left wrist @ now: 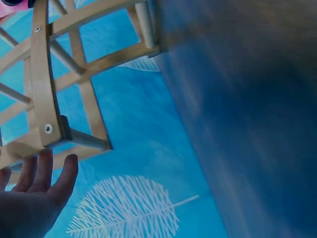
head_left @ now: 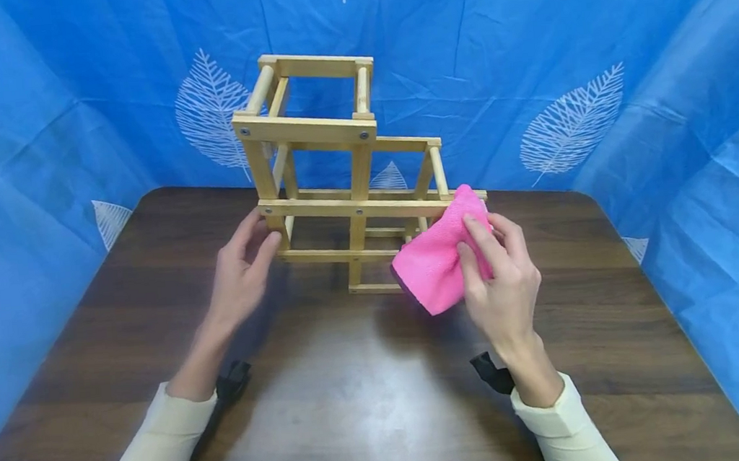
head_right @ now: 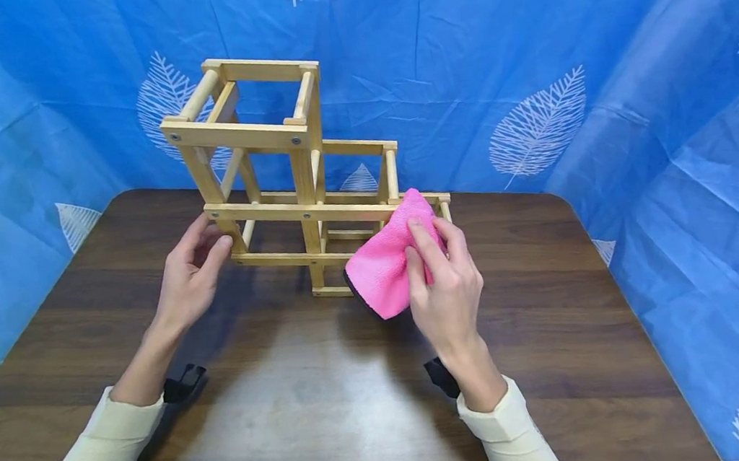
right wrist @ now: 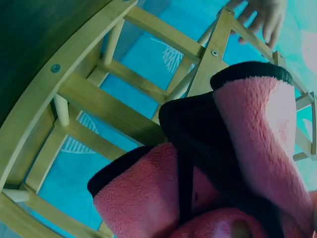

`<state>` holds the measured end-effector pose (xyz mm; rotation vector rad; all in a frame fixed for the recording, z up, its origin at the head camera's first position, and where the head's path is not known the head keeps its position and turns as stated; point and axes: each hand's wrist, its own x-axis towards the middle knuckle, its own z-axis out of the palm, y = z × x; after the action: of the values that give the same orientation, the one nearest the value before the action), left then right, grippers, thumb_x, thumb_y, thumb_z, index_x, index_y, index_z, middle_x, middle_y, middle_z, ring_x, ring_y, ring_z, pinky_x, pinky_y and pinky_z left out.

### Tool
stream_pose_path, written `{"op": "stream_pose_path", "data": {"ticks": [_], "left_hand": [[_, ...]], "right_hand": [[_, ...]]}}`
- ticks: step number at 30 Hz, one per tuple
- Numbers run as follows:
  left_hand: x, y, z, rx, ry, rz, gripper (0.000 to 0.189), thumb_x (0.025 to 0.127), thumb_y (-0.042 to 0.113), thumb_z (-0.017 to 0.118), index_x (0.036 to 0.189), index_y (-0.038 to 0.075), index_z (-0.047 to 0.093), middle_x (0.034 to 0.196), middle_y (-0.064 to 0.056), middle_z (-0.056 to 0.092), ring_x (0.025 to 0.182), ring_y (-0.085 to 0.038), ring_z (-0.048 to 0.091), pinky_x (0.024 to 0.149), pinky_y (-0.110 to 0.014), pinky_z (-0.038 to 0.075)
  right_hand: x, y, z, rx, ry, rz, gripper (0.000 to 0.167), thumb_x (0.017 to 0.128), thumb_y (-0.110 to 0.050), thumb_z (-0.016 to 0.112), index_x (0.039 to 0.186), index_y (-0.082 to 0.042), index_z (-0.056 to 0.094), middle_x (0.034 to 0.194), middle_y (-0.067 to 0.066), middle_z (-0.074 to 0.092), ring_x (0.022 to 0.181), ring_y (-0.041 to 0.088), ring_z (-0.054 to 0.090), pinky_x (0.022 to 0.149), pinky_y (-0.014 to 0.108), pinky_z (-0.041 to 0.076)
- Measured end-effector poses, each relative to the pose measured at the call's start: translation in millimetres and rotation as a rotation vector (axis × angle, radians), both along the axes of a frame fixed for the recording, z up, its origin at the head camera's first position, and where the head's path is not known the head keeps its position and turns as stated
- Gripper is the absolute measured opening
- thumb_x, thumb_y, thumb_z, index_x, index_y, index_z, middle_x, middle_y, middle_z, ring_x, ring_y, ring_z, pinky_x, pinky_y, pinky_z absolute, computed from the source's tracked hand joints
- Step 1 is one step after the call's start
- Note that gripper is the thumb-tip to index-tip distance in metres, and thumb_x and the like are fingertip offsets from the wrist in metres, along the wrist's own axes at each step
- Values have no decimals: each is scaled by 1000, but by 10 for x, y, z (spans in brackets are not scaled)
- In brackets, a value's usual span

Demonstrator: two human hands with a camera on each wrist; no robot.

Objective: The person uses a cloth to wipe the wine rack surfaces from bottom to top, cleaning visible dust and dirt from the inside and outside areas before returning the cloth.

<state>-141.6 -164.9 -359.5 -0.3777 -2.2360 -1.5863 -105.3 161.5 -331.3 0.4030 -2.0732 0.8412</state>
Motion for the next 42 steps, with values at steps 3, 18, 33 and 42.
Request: {"op": "stream_pose_path", "data": {"ticks": [3, 18, 33, 42], "left_hand": [[-35, 57, 89, 110, 0, -38, 54, 101, 12, 56, 152, 14, 38, 138, -11, 55, 124, -25, 55, 102, -37, 46], [-91, 146, 326, 251, 190, 86, 37, 99, 5, 58, 135, -3, 55, 121, -14, 67, 103, -16, 67, 89, -25, 53], [-107, -86, 332, 157, 54, -50, 41, 102, 10, 54, 143, 6, 52, 126, -18, 63, 110, -16, 63, 95, -26, 50], [-151, -94, 327, 170, 4, -114, 44, 99, 5, 59, 142, 2, 52, 128, -22, 62, 103, -12, 66, 85, -21, 54]], "right_hand": [[-15, -31, -12, 15, -25, 31, 51, 80, -2, 79, 129, -2, 65, 140, 18, 52, 120, 33, 56, 85, 58, 53], [-71, -183, -22, 39, -7, 37, 51, 75, 2, 83, 124, -1, 68, 135, 18, 57, 121, 36, 56, 87, 58, 52], [19, -255, 32, 10, 62, 27, 43, 79, 5, 78, 121, 3, 69, 129, 18, 62, 120, 33, 59, 94, 52, 50], [80, -365, -14, -7, 34, 31, 48, 78, -2, 74, 125, 5, 65, 138, 23, 54, 130, 36, 50, 90, 59, 50]]}}
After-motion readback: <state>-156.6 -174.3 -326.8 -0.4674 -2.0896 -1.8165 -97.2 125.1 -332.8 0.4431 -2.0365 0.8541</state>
